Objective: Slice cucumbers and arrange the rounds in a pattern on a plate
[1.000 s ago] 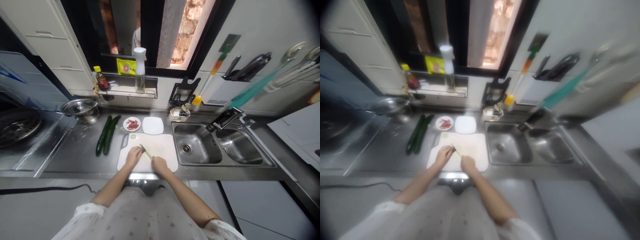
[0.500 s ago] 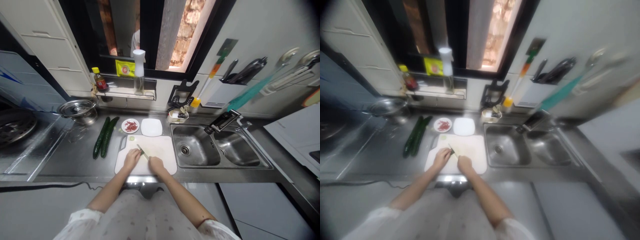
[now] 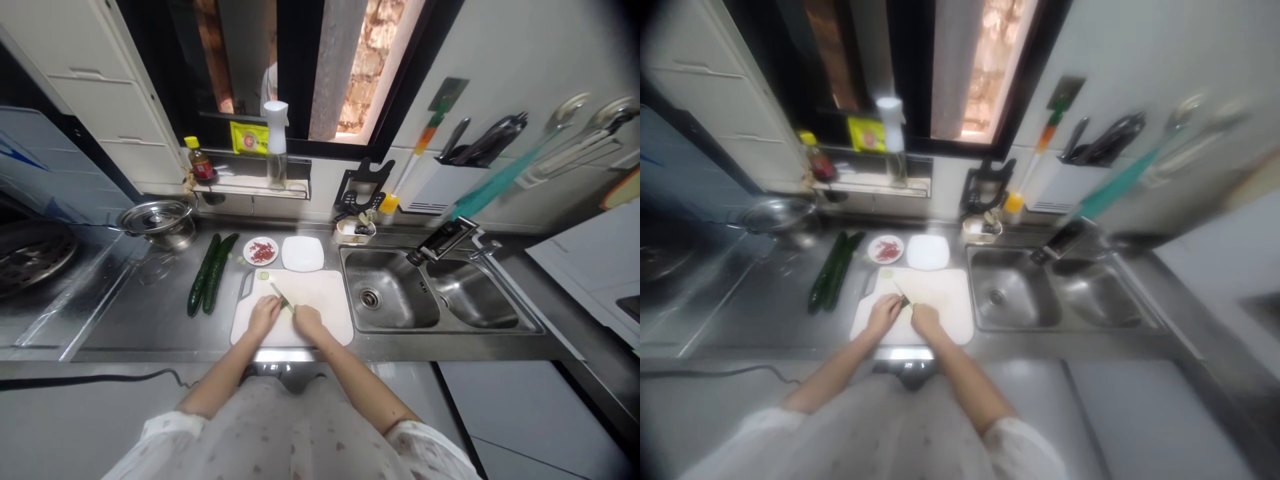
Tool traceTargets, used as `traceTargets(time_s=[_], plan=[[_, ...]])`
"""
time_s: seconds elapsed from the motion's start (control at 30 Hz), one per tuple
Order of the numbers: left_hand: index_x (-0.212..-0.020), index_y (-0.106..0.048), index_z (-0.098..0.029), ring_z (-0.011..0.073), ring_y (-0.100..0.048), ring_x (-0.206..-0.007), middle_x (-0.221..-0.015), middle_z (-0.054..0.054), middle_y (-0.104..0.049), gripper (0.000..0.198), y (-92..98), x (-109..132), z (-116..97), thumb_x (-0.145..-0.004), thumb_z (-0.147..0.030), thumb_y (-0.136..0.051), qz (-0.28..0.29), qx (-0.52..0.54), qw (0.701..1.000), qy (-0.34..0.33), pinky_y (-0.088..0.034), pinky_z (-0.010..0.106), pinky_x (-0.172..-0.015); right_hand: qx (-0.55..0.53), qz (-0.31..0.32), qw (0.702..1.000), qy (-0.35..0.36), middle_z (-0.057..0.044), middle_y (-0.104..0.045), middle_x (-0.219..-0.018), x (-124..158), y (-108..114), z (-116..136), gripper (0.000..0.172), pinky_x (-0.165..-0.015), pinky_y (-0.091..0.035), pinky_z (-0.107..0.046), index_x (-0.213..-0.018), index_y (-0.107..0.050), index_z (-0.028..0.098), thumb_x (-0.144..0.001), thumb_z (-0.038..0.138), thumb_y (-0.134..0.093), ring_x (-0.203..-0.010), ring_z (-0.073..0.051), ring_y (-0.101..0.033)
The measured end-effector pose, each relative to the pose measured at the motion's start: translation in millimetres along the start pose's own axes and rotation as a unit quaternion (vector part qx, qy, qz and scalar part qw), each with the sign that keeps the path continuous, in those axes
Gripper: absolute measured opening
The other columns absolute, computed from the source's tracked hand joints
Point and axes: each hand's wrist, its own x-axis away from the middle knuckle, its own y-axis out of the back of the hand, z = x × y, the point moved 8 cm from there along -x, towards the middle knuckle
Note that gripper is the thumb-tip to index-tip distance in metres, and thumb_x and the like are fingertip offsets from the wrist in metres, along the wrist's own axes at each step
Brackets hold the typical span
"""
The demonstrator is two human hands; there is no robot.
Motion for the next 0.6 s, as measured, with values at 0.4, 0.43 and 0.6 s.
traceTargets(time_s=[0.4,0.43,0.6], plan=[[-0.099,-0.068,-0.022,0.02,-0.058,-0.092,-0.096,0.006,-0.067,0.023,-1.2,-2,5,-0.091,-0.024,-0.047,0.016,0.005,0.999,0.047,-0.047,0.034,-0.082,0.01,0.03,0.999,-0.025,-0.016,-0.069,-0.105,31,-15,-31,0.033,-0.075,-0.047,-0.032,-0.108,-0.066,0.015,-0.088,0.015,-0.04,-0.097,-0.025,-0.065],[-0.099,-0.068,-0.022,0.0201,-0.058,-0.092,-0.096,0.006,-0.067,0.023,-1.0,-2,6,-0.09,-0.024,-0.048,0.015,0.008,0.999,0.051,-0.047,0.034,-0.083,0.009,0.031,0.999,-0.025,-0.015,-0.069,-0.104,34,-16,-32,0.032,-0.075,-0.047,-0.032,-0.108,-0.066,0.015,-0.088,0.016,-0.04,-0.097,-0.025,-0.065],[-0.099,-0.068,-0.023,0.0202,-0.059,-0.094,-0.096,0.005,-0.068,0.021,1.0,-3,5,-0.088,-0.023,-0.049,0.011,0.015,0.997,0.069,-0.047,0.034,-0.085,0.002,0.026,0.999,-0.026,-0.015,-0.069,-0.101,44,-21,-40,0.027,-0.073,-0.045,-0.03,-0.104,-0.066,0.015,-0.087,0.019,-0.044,-0.094,-0.023,-0.065]])
